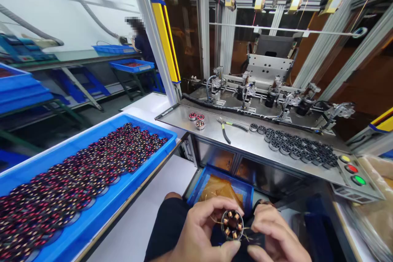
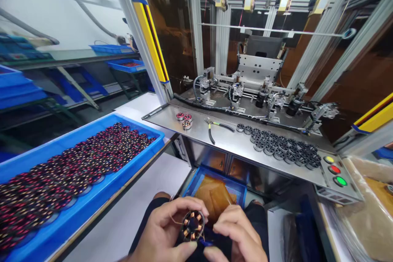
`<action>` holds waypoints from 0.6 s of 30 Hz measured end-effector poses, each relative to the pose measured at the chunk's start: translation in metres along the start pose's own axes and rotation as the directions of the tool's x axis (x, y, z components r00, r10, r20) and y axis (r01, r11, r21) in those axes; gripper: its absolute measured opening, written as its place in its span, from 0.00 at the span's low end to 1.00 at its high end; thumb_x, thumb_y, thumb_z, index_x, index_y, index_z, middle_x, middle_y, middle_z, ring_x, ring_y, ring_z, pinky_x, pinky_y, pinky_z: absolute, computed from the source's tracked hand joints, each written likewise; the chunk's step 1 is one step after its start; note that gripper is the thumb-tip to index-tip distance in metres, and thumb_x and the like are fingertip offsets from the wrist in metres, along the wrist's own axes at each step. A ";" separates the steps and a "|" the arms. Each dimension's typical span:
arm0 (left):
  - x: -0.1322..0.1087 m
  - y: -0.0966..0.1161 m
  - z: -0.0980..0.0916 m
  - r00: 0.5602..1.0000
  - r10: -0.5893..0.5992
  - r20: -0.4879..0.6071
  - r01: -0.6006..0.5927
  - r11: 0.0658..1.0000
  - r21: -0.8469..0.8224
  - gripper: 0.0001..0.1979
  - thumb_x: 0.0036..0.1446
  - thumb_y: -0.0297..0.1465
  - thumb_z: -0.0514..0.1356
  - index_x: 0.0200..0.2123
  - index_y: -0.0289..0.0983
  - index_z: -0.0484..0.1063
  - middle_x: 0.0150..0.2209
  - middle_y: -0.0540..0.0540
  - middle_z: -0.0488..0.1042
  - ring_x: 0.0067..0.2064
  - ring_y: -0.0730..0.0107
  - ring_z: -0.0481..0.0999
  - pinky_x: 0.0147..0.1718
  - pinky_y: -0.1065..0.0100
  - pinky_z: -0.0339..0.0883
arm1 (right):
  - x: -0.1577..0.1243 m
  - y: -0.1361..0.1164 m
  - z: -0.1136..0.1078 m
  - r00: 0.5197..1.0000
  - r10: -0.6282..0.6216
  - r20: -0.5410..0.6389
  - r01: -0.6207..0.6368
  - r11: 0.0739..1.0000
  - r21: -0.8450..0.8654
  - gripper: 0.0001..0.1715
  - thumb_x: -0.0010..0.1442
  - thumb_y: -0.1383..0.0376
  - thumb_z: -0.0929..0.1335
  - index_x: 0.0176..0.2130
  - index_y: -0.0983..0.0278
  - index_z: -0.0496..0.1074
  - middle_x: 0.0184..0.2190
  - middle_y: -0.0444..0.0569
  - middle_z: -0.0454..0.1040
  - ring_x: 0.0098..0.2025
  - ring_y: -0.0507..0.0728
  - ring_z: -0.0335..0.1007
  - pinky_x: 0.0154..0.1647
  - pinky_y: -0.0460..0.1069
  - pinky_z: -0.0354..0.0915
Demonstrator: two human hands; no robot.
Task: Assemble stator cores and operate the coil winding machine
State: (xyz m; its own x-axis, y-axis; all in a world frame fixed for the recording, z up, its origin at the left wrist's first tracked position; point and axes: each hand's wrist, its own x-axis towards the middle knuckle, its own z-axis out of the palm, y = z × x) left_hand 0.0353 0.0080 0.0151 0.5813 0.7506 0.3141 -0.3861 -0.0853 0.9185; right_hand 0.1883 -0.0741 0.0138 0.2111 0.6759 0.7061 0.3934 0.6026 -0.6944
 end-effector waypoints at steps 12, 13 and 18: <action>-0.002 -0.002 0.001 0.858 -0.431 0.279 0.509 0.784 -0.355 0.18 0.40 0.29 0.74 0.37 0.33 0.77 0.32 0.47 0.79 0.33 0.77 0.75 0.34 0.78 0.66 | 0.032 -0.002 -0.016 0.935 -0.084 0.345 0.097 0.995 -0.020 0.13 0.59 0.62 0.72 0.46 0.55 0.74 0.38 0.49 0.73 0.37 0.54 0.72 0.34 0.50 0.73; -0.001 -0.003 0.000 0.856 -0.436 0.279 0.515 0.774 -0.369 0.18 0.40 0.29 0.74 0.37 0.33 0.77 0.31 0.47 0.79 0.33 0.76 0.75 0.34 0.78 0.66 | 0.030 -0.004 -0.015 0.945 -0.072 0.319 0.095 0.994 -0.057 0.13 0.60 0.61 0.71 0.46 0.56 0.73 0.35 0.48 0.74 0.35 0.54 0.72 0.31 0.48 0.73; 0.000 -0.008 0.002 0.893 -0.366 0.262 0.449 0.760 -0.470 0.21 0.40 0.27 0.74 0.41 0.35 0.78 0.36 0.45 0.80 0.35 0.75 0.77 0.36 0.77 0.68 | 0.000 -0.004 0.001 0.952 -0.298 -0.065 0.246 0.876 -0.414 0.09 0.59 0.70 0.70 0.39 0.56 0.77 0.25 0.44 0.75 0.29 0.54 0.71 0.32 0.51 0.73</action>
State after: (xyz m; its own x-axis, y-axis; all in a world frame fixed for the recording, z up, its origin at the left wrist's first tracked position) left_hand 0.0397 0.0076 0.0083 0.8479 0.5302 0.0068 -0.3687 0.5803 0.7262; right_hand 0.1857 -0.0758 0.0168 0.1416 0.4364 0.8886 0.7675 0.5185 -0.3769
